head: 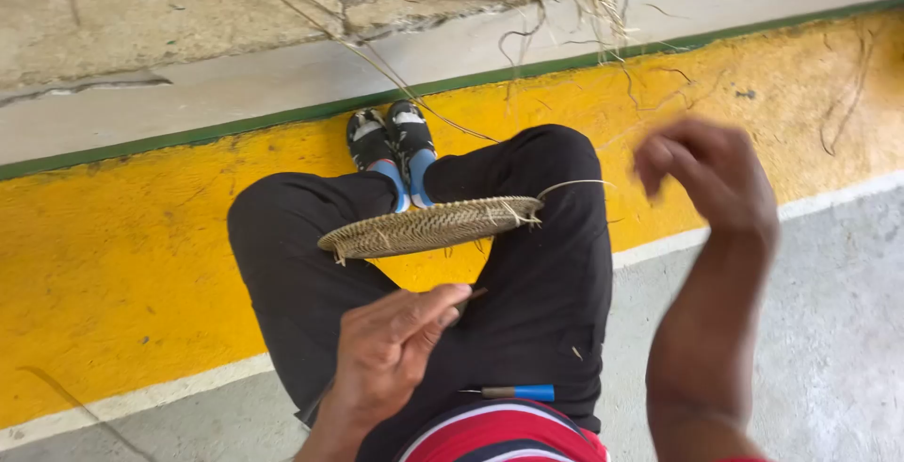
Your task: Weaving dried plant fibers into a circular mat or basket base.
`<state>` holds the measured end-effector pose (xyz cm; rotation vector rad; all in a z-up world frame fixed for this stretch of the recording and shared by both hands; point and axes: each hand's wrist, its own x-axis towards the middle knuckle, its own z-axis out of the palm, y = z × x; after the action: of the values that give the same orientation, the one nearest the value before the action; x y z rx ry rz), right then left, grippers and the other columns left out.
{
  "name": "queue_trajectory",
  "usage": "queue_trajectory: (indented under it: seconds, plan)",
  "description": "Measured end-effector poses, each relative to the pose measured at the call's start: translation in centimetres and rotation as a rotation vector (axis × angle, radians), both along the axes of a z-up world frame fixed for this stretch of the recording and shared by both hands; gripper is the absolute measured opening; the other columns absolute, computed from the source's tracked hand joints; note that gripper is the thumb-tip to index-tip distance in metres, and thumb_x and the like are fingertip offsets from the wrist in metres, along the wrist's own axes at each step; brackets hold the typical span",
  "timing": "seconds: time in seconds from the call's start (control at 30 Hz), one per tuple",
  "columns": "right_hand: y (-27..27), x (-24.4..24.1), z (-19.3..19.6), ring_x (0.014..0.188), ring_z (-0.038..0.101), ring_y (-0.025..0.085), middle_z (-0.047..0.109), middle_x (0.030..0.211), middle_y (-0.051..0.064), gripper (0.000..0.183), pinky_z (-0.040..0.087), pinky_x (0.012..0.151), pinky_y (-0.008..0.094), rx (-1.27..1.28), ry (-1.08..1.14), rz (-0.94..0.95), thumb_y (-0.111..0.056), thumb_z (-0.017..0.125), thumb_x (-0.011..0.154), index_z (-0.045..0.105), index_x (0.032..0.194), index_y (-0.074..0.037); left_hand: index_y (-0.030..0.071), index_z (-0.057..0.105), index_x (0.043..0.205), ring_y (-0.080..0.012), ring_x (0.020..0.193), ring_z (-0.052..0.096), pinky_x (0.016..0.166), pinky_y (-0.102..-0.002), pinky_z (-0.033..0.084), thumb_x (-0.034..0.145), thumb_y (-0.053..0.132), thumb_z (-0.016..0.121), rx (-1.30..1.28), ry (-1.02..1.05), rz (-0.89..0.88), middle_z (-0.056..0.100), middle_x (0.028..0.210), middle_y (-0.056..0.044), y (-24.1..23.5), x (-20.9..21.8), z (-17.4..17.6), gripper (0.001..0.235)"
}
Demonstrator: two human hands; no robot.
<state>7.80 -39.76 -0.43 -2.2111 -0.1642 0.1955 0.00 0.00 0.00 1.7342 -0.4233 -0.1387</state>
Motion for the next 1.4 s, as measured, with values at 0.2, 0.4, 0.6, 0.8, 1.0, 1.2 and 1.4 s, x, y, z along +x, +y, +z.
queue_trajectory:
  seconds: [0.2, 0.4, 0.6, 0.8, 1.0, 1.2, 1.4]
  plan:
    - [7.8, -5.9, -2.1, 0.097, 0.072, 0.024, 0.075, 0.107, 0.012, 0.029, 0.057, 0.084, 0.038, -0.147, 0.003, 0.007, -0.020, 0.071, 0.092, 0.072, 0.116, -0.005, 0.013, 0.071, 0.121, -0.0187, 0.079, 0.068, 0.071, -0.032, 0.055, 0.093, 0.003, 0.072, 0.130, -0.201, 0.066, 0.071, 0.091, -0.002, -1.3, 1.6, 2.2, 0.030]
    - [11.0, -4.1, -4.7, 0.109, 0.064, 0.034, 0.067, 0.116, 0.017, 0.029, 0.051, 0.091, 0.043, -0.166, -0.095, -0.115, -0.013, 0.070, 0.092, 0.071, 0.120, -0.006, 0.013, 0.072, 0.115, -0.0231, 0.088, 0.064, 0.077, -0.039, 0.049, 0.089, 0.003, 0.075, 0.374, -0.482, 0.279, 0.071, 0.100, -0.002, -0.7, 0.9, 4.1, 0.028]
    - [11.5, -3.2, -1.6, 0.104, 0.069, 0.023, 0.073, 0.113, 0.011, 0.017, 0.058, 0.089, 0.034, 0.315, -0.160, 0.041, 0.002, 0.072, 0.090, 0.072, 0.106, -0.004, 0.011, 0.071, 0.120, -0.0185, 0.086, 0.067, 0.071, -0.033, 0.054, 0.093, 0.002, 0.076, 0.307, -0.522, 0.361, 0.072, 0.101, -0.004, 1.0, 0.9, 5.3, 0.028]
    - [15.2, -2.5, 3.9, 0.096, 0.072, 0.018, 0.075, 0.102, 0.009, 0.021, 0.058, 0.083, 0.031, 0.182, -0.317, 0.226, -0.003, 0.077, 0.088, 0.074, 0.108, -0.003, 0.009, 0.071, 0.119, -0.0173, 0.080, 0.064, 0.067, -0.033, 0.051, 0.091, 0.002, 0.078, 0.345, -0.593, 0.338, 0.073, 0.097, -0.002, 1.0, 2.3, 7.5, 0.030]
    - [17.2, -4.1, 3.7, 0.085, 0.073, 0.014, 0.075, 0.094, 0.007, 0.018, 0.057, 0.073, 0.030, 0.165, -0.138, 0.115, -0.005, 0.076, 0.089, 0.075, 0.107, -0.005, 0.011, 0.072, 0.112, -0.0213, 0.089, 0.060, 0.075, -0.038, 0.048, 0.084, 0.003, 0.073, 0.590, -0.731, 0.287, 0.072, 0.106, 0.000, 0.2, 2.6, 5.9, 0.029]
    - [16.7, -4.3, 1.8, 0.089, 0.073, 0.016, 0.075, 0.098, 0.007, 0.020, 0.058, 0.077, 0.029, 0.197, -0.190, 0.125, -0.007, 0.077, 0.088, 0.075, 0.107, -0.004, 0.010, 0.072, 0.109, -0.0201, 0.086, 0.062, 0.074, -0.034, 0.053, 0.089, 0.002, 0.071, 0.447, -0.543, 0.214, 0.073, 0.104, 0.000, -0.4, 2.8, 3.7, 0.021]
    - [16.7, -3.6, 0.6, 0.095, 0.073, 0.017, 0.076, 0.102, 0.007, 0.018, 0.057, 0.084, 0.029, 0.175, -0.201, 0.109, -0.007, 0.077, 0.089, 0.075, 0.107, -0.004, 0.009, 0.073, 0.108, -0.0185, 0.086, 0.067, 0.070, -0.031, 0.057, 0.091, 0.003, 0.072, 0.422, -0.442, 0.227, 0.074, 0.102, 0.000, -0.7, 3.6, 2.5, 0.018]
